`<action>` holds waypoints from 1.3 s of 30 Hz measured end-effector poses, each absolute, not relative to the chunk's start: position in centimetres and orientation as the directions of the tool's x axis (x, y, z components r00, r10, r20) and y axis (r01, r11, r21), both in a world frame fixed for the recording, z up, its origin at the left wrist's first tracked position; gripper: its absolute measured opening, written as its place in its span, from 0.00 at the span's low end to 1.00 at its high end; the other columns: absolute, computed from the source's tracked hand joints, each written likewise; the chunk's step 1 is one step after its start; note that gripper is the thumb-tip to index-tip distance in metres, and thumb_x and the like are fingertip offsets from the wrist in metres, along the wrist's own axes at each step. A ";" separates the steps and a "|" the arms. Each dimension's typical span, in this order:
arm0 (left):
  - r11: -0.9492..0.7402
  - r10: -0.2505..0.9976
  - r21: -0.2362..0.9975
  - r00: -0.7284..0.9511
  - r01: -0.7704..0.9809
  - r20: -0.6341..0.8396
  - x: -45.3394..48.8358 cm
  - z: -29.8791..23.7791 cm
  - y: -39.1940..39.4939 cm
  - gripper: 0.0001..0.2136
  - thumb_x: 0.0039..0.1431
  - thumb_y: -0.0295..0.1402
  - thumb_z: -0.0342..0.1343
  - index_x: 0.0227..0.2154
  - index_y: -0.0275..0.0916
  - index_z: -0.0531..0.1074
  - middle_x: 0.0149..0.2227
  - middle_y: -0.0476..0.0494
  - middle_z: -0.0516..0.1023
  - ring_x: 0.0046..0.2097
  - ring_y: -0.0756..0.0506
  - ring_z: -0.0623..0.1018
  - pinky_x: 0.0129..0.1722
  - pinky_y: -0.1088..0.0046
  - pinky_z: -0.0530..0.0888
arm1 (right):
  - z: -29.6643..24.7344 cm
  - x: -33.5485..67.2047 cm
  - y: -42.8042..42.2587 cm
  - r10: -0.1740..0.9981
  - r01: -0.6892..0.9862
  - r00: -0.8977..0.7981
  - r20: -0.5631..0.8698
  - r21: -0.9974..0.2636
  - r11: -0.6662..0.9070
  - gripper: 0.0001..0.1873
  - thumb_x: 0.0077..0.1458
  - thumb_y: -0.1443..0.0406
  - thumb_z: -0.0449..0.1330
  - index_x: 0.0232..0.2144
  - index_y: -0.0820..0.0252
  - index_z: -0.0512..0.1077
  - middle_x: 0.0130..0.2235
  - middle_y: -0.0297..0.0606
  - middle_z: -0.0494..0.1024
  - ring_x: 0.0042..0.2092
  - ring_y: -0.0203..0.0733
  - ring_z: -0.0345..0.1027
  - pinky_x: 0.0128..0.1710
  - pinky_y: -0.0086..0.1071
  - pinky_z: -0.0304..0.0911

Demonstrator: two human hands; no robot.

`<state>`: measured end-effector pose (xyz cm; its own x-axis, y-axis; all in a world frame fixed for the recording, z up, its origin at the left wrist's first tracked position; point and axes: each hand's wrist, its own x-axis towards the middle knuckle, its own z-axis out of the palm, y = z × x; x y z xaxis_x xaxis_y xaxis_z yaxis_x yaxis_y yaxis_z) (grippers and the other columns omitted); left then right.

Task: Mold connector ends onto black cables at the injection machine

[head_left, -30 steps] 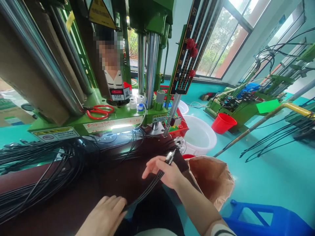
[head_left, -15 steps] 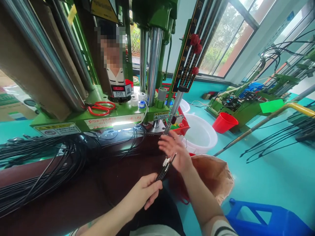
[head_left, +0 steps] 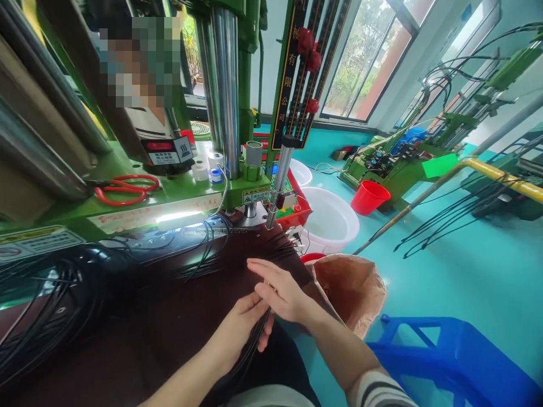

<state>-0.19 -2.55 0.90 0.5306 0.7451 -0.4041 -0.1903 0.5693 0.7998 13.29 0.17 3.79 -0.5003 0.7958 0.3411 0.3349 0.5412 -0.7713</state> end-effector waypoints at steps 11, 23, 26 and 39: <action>0.415 0.907 0.819 0.245 -0.397 -0.341 -3.0 0.7 -1.6 0.10 0.51 0.38 0.55 0.27 0.37 0.63 0.20 0.55 0.62 0.19 0.57 0.60 0.18 0.79 0.58 | -2.0 14.8 3.3 0.840 0.764 -0.446 0.310 -0.357 0.538 0.14 0.57 0.71 0.47 0.42 0.65 0.70 0.40 0.45 0.72 0.42 0.42 0.64 0.44 0.36 0.63; 0.361 0.933 0.790 0.181 -0.496 -0.313 -7.3 5.2 -0.1 0.08 0.50 0.35 0.56 0.26 0.37 0.66 0.19 0.53 0.61 0.19 0.55 0.61 0.17 0.79 0.59 | 0.5 12.6 6.2 0.824 0.833 -0.551 0.133 0.148 0.533 0.08 0.56 0.70 0.48 0.31 0.61 0.66 0.36 0.39 0.66 0.26 0.33 0.60 0.22 0.28 0.53; 0.329 0.944 0.826 0.153 -0.458 -0.291 -8.3 5.4 0.2 0.08 0.51 0.36 0.55 0.26 0.38 0.65 0.20 0.53 0.63 0.19 0.55 0.61 0.17 0.78 0.60 | 1.8 12.3 4.5 0.717 0.770 -0.636 0.284 0.183 0.611 0.09 0.57 0.70 0.47 0.33 0.62 0.67 0.32 0.37 0.65 0.28 0.35 0.59 0.26 0.29 0.55; 0.348 0.937 0.818 0.138 -0.458 -0.321 -5.0 1.5 0.4 0.12 0.51 0.39 0.55 0.25 0.39 0.59 0.17 0.57 0.62 0.18 0.57 0.61 0.17 0.81 0.60 | -0.3 9.4 -1.7 0.311 0.243 -0.877 0.367 -0.220 0.945 0.09 0.55 0.67 0.49 0.35 0.62 0.69 0.31 0.34 0.71 0.33 0.33 0.62 0.35 0.25 0.60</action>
<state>-5.04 0.39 1.46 0.1377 0.9370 -0.3209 -0.4579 0.3476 0.8182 9.36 -1.66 -0.33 -0.8768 0.3110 0.3667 0.2429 0.9447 -0.2204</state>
